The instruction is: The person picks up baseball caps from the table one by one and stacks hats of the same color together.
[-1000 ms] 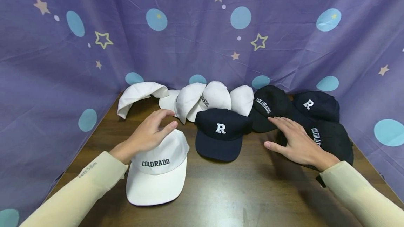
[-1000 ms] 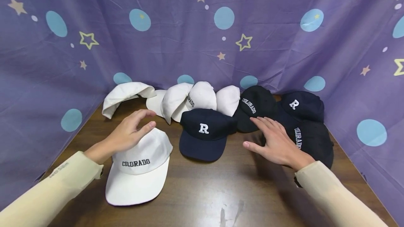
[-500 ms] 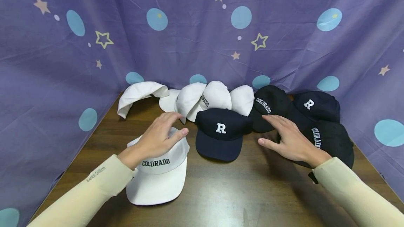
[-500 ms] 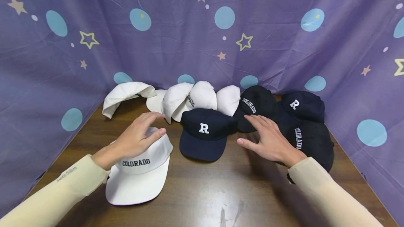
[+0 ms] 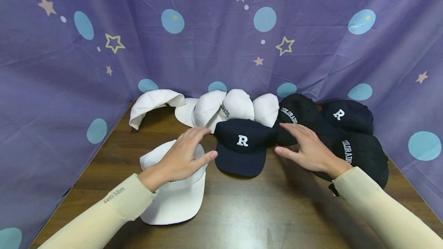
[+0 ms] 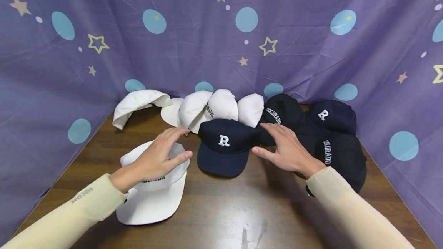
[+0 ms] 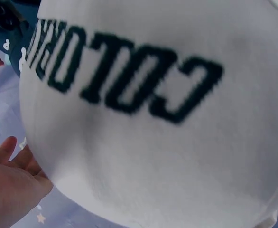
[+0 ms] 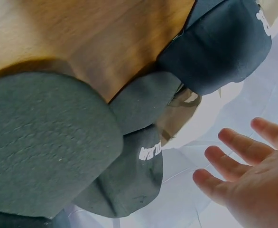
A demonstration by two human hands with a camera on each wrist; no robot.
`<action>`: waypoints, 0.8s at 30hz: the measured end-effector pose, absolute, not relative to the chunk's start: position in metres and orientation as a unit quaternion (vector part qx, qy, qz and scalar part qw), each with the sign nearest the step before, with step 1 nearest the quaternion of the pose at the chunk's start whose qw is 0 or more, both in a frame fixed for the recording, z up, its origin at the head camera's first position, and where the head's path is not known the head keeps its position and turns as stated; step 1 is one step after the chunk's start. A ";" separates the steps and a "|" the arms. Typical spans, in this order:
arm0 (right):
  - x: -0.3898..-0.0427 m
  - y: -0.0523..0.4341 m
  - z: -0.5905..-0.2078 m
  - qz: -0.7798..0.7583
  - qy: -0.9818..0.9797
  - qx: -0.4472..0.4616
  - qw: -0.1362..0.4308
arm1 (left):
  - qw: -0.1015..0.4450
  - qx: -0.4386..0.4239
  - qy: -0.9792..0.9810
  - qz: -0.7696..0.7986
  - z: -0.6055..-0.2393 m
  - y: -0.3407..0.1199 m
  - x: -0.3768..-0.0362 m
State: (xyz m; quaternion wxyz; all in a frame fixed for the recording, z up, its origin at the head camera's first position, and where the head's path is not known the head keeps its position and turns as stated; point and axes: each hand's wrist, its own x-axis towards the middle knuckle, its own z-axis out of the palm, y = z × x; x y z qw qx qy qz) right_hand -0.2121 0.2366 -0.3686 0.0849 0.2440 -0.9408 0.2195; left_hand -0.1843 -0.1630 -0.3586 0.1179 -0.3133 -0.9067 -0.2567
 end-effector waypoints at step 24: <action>-0.234 0.206 -0.362 0.235 -0.943 0.231 0.045 | 0.084 -0.324 -0.904 -0.265 -0.370 -0.148 -0.163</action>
